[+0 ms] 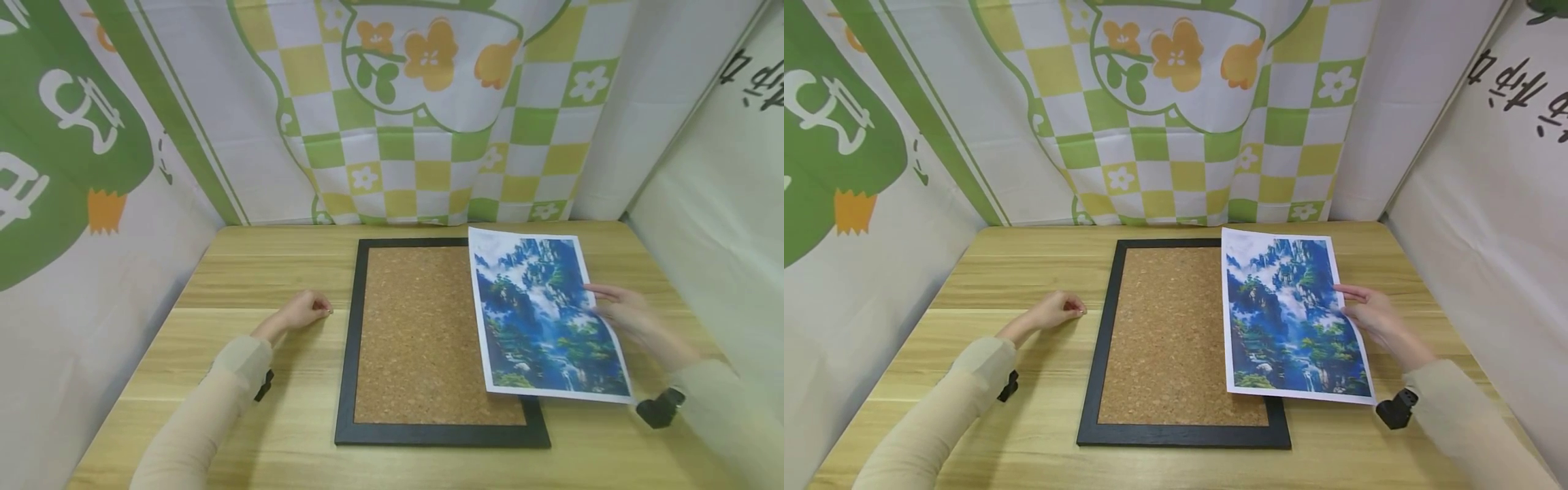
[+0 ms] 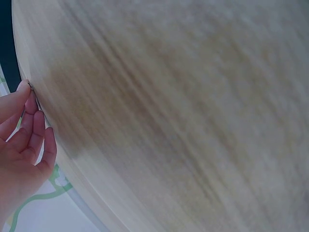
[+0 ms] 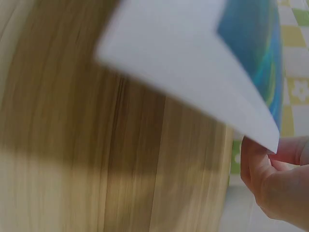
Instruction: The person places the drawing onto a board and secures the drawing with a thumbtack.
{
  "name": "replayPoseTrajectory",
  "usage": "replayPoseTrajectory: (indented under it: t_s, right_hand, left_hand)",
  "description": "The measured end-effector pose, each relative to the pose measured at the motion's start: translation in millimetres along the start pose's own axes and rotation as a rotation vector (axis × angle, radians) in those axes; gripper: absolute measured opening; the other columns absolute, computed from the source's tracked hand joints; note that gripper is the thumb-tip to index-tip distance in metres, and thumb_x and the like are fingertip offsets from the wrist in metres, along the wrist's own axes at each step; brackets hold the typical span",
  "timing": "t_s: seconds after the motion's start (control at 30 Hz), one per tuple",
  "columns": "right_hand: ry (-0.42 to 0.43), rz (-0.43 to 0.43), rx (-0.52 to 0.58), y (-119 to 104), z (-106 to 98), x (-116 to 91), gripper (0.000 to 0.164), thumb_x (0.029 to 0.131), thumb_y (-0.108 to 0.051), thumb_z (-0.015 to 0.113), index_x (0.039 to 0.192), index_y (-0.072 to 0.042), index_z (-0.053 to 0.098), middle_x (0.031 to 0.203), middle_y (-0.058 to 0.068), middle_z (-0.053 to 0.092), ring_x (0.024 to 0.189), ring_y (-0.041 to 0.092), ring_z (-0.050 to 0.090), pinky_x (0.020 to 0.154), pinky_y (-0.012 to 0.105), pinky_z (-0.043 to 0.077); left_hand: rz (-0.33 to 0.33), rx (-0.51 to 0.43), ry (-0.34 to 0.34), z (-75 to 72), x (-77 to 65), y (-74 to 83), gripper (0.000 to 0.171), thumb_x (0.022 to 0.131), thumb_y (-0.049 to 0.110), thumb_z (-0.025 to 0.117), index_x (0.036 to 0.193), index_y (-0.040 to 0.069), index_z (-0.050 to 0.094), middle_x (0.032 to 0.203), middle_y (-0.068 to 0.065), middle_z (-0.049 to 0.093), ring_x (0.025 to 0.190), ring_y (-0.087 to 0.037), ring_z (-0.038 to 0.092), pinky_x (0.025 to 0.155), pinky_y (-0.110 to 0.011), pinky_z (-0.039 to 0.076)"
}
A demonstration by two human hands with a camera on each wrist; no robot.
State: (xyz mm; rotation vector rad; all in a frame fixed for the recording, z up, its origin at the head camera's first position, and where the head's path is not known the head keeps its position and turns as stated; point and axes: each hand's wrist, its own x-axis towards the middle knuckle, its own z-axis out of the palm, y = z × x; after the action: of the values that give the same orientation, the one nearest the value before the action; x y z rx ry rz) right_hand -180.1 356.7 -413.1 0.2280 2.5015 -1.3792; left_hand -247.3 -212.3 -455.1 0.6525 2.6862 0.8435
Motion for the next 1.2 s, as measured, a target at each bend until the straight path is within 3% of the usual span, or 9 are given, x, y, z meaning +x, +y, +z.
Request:
replayPoseTrajectory:
  t_s: [0.57,0.8,0.93,1.2]
  right_hand:
    - [-0.081,-0.007,0.136,-31,59,7,0.052,0.09,0.001,0.041,0.14,0.005,0.025,0.137,0.034,0.029,0.081,0.006,0.058,0.075,0.024,0.052]
    - [-0.063,-0.008,0.159,-46,83,9,0.053,0.087,0.004,0.042,0.139,0.005,0.028,0.135,0.033,0.032,0.062,0.001,0.051,0.06,0.02,0.048]
    - [-0.044,-0.004,0.174,-53,95,10,0.053,0.086,0.006,0.042,0.138,0.005,0.03,0.133,0.032,0.036,0.061,0.002,0.051,0.058,0.019,0.048]
    - [-0.045,0.017,0.22,-64,117,12,0.053,0.085,0.009,0.039,0.137,0.006,0.031,0.131,0.033,0.038,0.081,0.013,0.059,0.071,0.025,0.053]
  left_hand:
    - [0.001,0.0,0.002,-0.2,-0.6,1.1,0.01,0.086,0.0,0.056,0.088,-0.004,0.065,0.087,-0.013,0.066,0.082,-0.022,0.06,0.077,-0.036,0.05]
    - [-0.013,-0.004,0.0,0.0,-0.2,1.5,0.01,0.086,0.0,0.057,0.089,-0.003,0.065,0.088,-0.013,0.066,0.083,-0.022,0.06,0.078,-0.036,0.05]
    - [-0.012,-0.007,-0.004,0.2,0.2,1.6,0.01,0.086,0.0,0.056,0.089,-0.003,0.065,0.088,-0.013,0.066,0.083,-0.022,0.06,0.078,-0.036,0.05]
    - [-0.009,-0.005,-0.005,0.0,-0.3,0.1,0.01,0.086,0.0,0.056,0.089,-0.003,0.065,0.088,-0.013,0.065,0.084,-0.023,0.06,0.079,-0.037,0.05]
